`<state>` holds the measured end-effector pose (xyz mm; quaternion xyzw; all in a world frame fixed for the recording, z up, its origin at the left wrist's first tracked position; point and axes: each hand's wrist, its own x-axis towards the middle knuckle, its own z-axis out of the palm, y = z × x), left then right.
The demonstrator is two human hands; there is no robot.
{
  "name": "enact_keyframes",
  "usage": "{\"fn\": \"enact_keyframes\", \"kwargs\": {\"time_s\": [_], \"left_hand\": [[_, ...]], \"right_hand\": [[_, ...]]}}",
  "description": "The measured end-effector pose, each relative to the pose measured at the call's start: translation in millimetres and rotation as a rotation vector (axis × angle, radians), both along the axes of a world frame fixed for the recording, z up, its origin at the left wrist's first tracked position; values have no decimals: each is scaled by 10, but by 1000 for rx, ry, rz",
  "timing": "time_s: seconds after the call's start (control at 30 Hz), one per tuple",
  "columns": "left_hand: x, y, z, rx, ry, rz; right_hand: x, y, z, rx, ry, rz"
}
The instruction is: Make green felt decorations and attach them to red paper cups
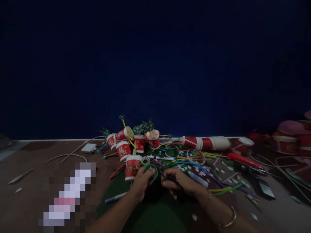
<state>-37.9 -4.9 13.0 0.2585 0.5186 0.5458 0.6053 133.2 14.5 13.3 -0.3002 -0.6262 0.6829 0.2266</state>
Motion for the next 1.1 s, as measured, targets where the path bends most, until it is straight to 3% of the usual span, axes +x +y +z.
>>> {"fn": "enact_keyframes", "kwargs": {"time_s": [0.23,0.43,0.8,1.1], "left_hand": [[-1,-3,28,-63,36,-9],[-22,14,-9,-23,18,-70],[-21,17,-43,-42,7,-57],[-17,16,-18,-11,-8,-75]], "right_hand": [[9,19,-22,9,-20,-8],[9,24,-15,30,-47,-33],[-2,23,-95,3,21,-10],[-8,18,-53,-3,-26,-23]]}}
